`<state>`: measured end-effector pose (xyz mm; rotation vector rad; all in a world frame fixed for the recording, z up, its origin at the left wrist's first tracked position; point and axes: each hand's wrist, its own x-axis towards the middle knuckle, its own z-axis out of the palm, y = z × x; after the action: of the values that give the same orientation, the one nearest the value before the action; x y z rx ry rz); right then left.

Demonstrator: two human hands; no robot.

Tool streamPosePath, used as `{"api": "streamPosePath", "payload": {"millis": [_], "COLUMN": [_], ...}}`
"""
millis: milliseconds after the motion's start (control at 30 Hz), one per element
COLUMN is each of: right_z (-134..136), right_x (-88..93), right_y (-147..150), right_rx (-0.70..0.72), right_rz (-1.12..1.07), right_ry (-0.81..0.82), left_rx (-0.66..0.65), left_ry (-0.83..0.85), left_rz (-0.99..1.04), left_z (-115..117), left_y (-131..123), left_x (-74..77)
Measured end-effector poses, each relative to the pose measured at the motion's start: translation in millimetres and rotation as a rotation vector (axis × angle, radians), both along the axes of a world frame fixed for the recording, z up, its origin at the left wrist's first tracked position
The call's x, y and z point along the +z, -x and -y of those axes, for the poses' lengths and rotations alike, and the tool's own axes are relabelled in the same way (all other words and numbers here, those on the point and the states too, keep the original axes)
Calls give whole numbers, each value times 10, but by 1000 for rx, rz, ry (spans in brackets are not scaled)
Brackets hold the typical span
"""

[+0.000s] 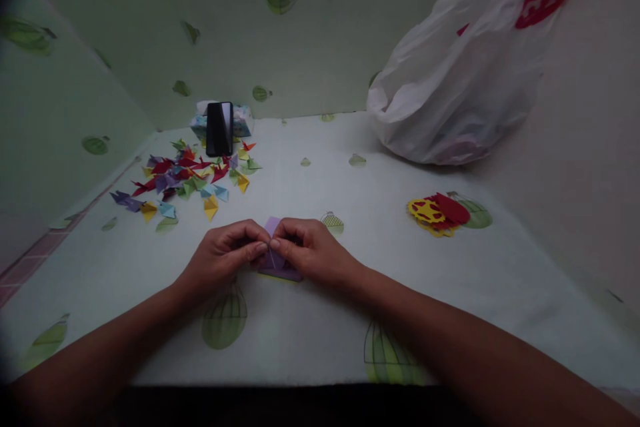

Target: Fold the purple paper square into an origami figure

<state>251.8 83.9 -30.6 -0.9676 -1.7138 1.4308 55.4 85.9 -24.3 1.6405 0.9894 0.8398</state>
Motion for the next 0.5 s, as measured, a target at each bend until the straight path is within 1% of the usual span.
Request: {"api": "streamPosePath", "payload": {"millis": [100,200,300,367,433,500], "right_z": [-4,-3,2,4,8,16], "right_x": [0,9,1,-20,-46,-62], "right_y": [6,19,28,32,37,46], "right_rx": [-5,-20,-39,-39,-34,-40], "right_rz": [-16,-54,-87,-111,-126,-131], "right_ry": [10,56,92,84,75,57], "left_rx": [34,59,23,-10,-29,-17], "left_ry": [37,94,139,156,153,130], "left_rz": [37,91,163,192,204,210], "left_z": [-12,-20,-18,-17,-16,-13], "left_y": [-6,-3,2,1,-4,-12], "left_x": [-13,-30,-52,-68,-85,-97]}}
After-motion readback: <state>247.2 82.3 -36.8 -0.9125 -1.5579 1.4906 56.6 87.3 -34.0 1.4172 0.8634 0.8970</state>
